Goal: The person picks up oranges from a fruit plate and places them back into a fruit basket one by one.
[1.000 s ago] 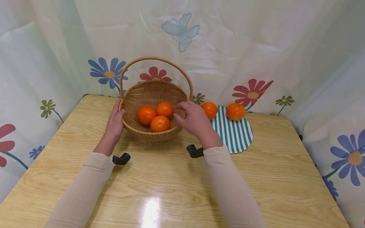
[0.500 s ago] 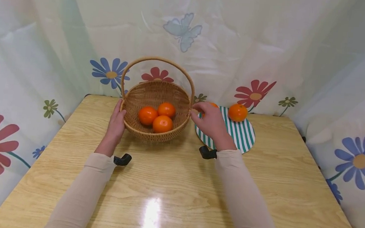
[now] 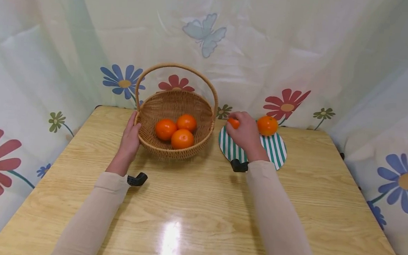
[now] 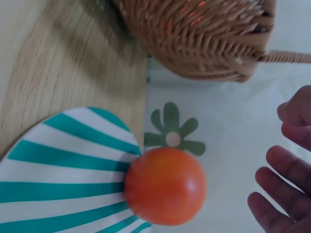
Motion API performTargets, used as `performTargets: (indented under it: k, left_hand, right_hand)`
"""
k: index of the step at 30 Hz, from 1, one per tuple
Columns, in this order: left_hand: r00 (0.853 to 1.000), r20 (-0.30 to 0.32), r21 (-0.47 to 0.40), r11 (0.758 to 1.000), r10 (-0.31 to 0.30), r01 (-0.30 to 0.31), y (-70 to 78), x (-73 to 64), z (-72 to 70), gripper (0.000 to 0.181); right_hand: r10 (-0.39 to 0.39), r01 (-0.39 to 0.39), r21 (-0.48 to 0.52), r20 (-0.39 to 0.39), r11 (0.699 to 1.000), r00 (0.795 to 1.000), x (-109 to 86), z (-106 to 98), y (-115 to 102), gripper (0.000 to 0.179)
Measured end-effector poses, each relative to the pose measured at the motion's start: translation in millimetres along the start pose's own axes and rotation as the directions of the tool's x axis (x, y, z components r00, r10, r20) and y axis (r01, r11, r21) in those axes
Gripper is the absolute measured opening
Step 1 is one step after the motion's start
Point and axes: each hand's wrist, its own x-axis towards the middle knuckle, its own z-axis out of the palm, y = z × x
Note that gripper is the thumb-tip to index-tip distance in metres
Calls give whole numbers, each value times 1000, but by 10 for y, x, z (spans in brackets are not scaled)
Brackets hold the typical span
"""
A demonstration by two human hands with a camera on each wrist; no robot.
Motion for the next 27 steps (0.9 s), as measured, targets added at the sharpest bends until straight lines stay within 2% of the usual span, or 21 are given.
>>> performTargets:
  k: [5, 13, 21, 27]
  left_hand:
    - [1000, 0, 2, 1000, 21, -21, 3, 4, -12, 55]
    - [1000, 0, -5, 1000, 13, -13, 21, 11, -25, 54]
    - [1000, -12, -24, 1000, 5, -6, 3, 26, -18, 54]
    - [1000, -12, -16, 1000, 6, -6, -27, 30, 8, 54]
  right_hand:
    - [30, -30, -21, 20, 999, 999, 69, 50, 94, 37]
    - [75, -72, -55, 40, 996, 996, 210, 132, 192, 38]
    - [141, -132, -82, 107, 988, 984, 330, 187, 286, 46]
    - [178, -167, -95, 126, 981, 976, 389, 236, 406, 53]
